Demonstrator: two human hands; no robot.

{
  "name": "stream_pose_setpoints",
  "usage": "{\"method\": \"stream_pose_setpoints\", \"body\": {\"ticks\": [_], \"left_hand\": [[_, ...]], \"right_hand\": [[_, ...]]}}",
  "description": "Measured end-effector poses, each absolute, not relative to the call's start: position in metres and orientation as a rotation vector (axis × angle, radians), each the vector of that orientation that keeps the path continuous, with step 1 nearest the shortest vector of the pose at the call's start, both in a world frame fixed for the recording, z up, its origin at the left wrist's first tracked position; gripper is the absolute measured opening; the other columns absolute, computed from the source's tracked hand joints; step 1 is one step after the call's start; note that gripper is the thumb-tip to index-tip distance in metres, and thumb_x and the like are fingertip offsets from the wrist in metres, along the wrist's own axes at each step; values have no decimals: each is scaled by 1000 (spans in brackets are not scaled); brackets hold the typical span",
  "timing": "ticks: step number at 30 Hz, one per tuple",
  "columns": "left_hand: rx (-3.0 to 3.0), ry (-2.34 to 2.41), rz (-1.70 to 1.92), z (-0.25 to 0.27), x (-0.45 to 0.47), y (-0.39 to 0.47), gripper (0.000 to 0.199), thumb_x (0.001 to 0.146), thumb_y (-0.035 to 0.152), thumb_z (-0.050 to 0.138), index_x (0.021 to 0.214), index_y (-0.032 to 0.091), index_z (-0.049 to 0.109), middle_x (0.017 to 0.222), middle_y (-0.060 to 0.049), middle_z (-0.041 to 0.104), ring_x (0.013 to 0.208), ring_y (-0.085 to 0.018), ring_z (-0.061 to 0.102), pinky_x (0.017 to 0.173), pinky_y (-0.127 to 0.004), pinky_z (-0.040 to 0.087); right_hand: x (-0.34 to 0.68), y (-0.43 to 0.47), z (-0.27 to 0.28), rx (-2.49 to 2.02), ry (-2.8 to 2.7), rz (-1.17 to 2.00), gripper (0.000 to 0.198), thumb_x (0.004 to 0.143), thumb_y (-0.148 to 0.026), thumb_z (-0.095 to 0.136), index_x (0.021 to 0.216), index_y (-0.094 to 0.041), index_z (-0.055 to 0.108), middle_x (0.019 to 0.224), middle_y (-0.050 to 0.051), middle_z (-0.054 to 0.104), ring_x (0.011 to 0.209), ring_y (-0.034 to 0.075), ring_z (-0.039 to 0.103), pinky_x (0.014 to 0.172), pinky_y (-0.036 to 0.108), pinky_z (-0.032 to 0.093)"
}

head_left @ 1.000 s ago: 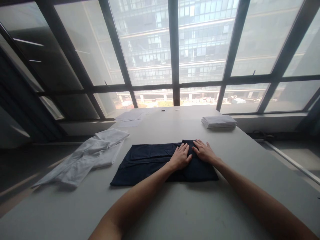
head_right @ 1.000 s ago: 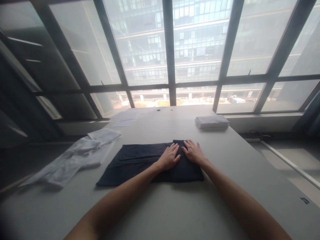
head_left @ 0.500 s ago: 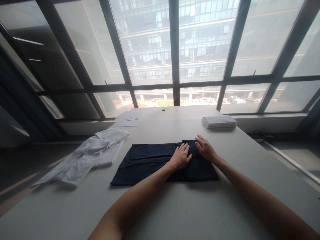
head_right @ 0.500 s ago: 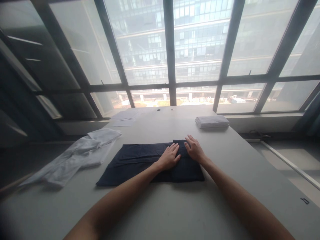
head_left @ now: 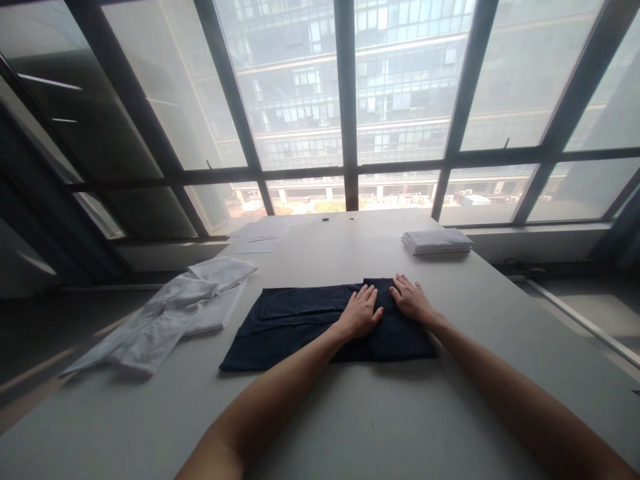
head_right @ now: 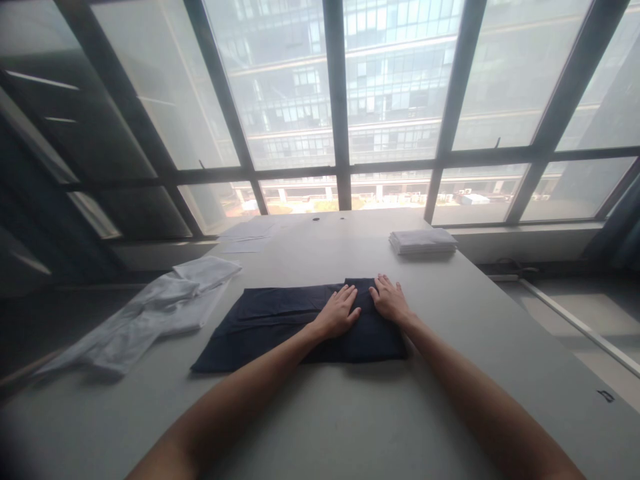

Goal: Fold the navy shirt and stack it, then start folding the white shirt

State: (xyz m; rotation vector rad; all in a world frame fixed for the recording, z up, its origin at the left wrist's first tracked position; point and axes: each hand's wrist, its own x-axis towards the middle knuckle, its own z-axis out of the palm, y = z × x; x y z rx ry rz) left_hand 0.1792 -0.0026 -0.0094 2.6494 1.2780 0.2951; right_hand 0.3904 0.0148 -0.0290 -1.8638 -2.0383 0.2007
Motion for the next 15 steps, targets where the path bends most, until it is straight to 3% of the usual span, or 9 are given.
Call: {"method": "stream_pose_setpoints", "body": {"ticks": [7, 12, 15], "left_hand": [[2641, 1267, 314, -10, 179, -2, 67, 104, 47, 37, 161, 11, 35, 170, -15, 27, 159, -28, 18, 128, -49, 18], [2642, 1264, 319, -10, 178, -2, 67, 105, 47, 36, 161, 9, 35, 170, -15, 28, 159, -28, 18, 128, -50, 19], [2644, 1259, 332, -12, 178, -1, 67, 106, 47, 33, 161, 9, 35, 170, -14, 28, 159, -28, 18, 128, -50, 19]], "right_hand": [[415, 21, -26, -1874, -1759, 49, 51, 105, -27, 30, 144, -7, 57, 161, 20, 43, 153, 31, 34, 123, 60, 23], [388, 9, -19, -1695, -1849, 70, 52, 103, -26, 32, 146, -9, 56, 161, 18, 44, 153, 29, 35, 125, 53, 26], [365, 0, -18, -1632, -1926, 70, 55, 97, -15, 35, 147, -11, 56, 162, 16, 44, 153, 27, 35, 125, 50, 26]]}}
